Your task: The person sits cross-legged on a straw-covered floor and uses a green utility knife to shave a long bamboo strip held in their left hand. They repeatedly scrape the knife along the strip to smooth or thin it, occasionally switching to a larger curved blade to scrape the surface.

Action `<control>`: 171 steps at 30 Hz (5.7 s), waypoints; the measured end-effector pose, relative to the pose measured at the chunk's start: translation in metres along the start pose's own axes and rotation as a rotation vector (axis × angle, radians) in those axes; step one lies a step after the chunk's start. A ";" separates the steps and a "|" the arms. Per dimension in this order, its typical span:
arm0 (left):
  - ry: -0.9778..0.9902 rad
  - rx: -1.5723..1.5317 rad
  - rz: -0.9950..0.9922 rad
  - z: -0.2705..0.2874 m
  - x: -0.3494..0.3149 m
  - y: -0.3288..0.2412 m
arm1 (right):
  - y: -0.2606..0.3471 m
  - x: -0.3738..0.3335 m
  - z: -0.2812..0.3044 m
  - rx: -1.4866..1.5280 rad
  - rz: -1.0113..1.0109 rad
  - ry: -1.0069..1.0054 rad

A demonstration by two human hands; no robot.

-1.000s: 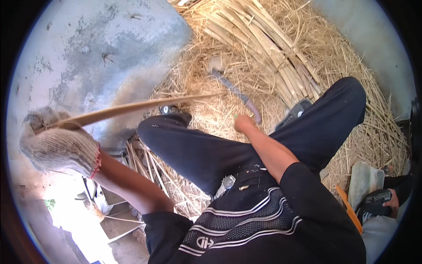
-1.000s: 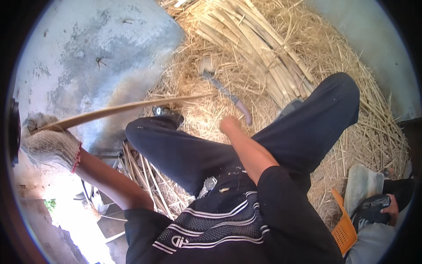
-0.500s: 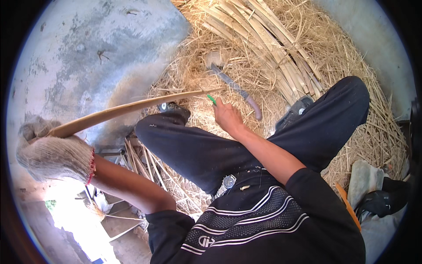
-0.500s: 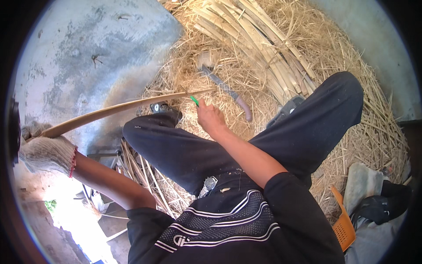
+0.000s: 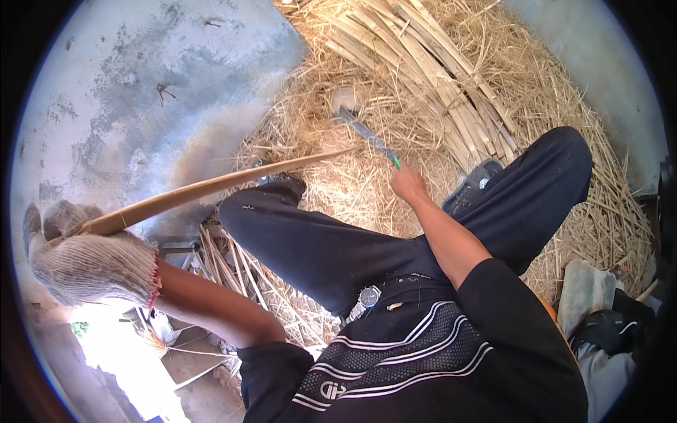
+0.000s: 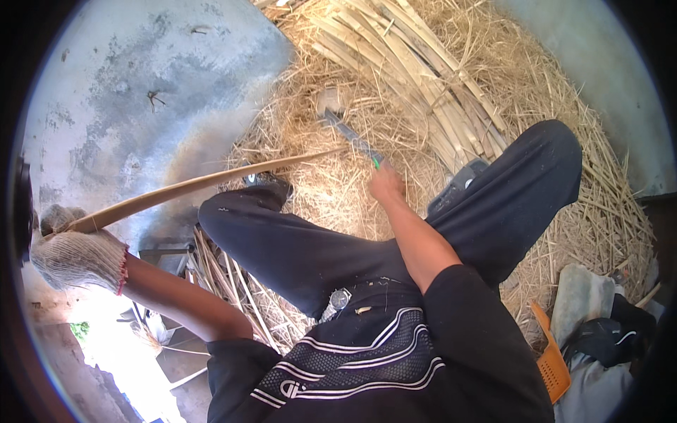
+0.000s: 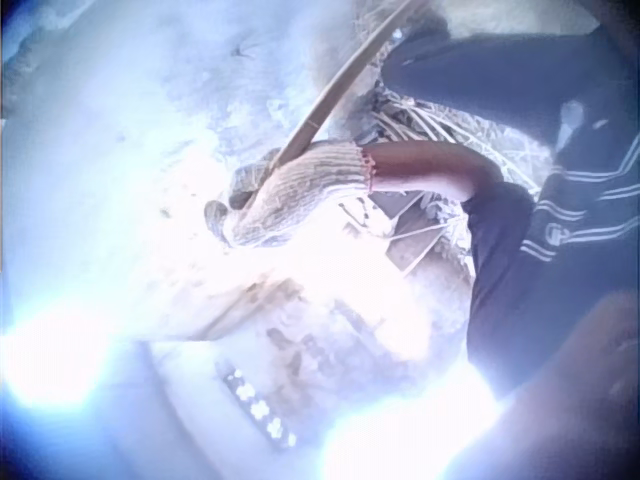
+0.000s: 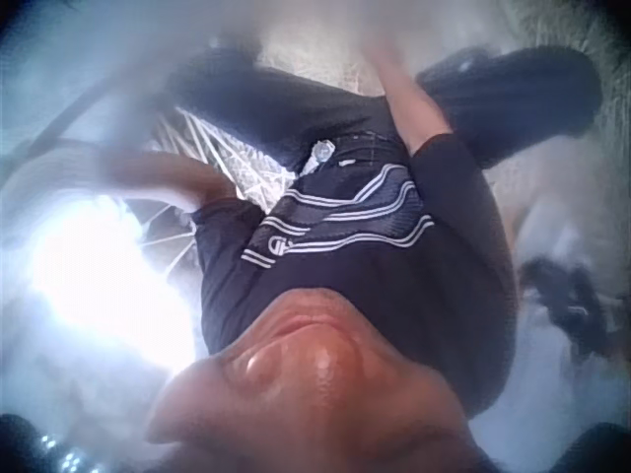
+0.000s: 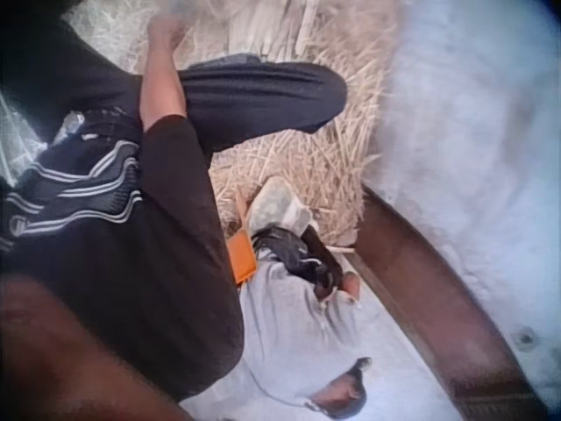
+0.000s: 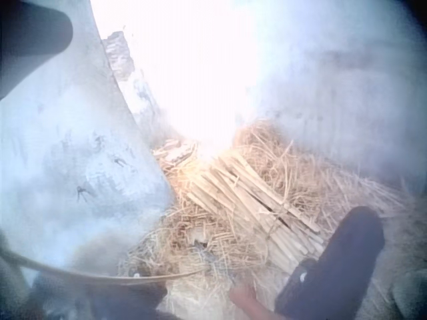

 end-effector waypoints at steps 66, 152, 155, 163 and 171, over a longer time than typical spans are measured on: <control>0.767 -0.966 0.290 -0.033 0.008 0.012 | 0.202 -0.110 0.213 0.861 0.355 0.018; 0.340 -0.566 0.199 -0.035 -0.013 -0.015 | 0.132 -0.003 0.078 0.252 0.309 0.003; 0.447 -0.631 0.341 -0.039 -0.014 -0.017 | 0.125 -0.010 0.063 0.723 -0.054 0.615; 0.574 -0.882 0.492 -0.045 -0.015 -0.014 | 0.115 -0.029 0.074 0.381 0.298 -0.042; 0.481 -0.637 0.161 -0.019 -0.015 -0.028 | 0.145 -0.008 0.081 0.537 0.077 0.410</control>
Point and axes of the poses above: each hand's wrist, its own x-axis towards the middle knuckle, its own z-axis out of the back of the hand, y = z × x, the point moved 8 cm from there along x, towards the middle knuckle, and after that the axes turned 13 degrees about -y, right-handed, at the moved point
